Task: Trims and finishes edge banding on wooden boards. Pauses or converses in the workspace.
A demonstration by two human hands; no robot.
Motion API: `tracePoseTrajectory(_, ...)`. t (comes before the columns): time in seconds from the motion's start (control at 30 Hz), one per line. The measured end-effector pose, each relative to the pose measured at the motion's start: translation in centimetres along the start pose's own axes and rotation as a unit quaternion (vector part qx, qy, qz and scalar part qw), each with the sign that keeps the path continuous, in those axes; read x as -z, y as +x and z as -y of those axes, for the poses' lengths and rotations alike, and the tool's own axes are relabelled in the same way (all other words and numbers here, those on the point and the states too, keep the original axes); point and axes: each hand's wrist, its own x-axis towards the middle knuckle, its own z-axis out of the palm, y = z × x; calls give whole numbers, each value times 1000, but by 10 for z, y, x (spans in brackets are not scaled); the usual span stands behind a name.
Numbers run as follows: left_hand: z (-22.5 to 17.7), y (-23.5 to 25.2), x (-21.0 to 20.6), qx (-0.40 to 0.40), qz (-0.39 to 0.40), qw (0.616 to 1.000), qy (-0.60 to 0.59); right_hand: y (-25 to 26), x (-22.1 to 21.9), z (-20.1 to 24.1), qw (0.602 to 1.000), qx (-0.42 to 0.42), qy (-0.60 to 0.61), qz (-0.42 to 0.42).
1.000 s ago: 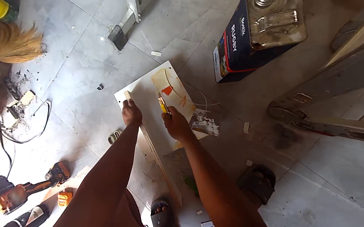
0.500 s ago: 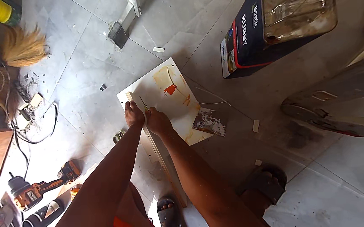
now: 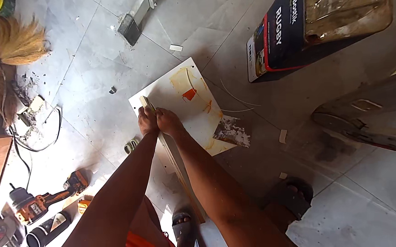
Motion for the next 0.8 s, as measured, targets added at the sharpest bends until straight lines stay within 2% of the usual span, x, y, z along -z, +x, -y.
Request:
tracePoseTrajectory(0.23, 2, 1, -1, -12, -6, 1000, 4, 8, -1, 0, 1000, 19, 22, -6)
tracePoseTrajectory(0.8, 3, 0, -1, -26, -11, 999, 19, 7, 7, 13, 999, 11, -30, 22)
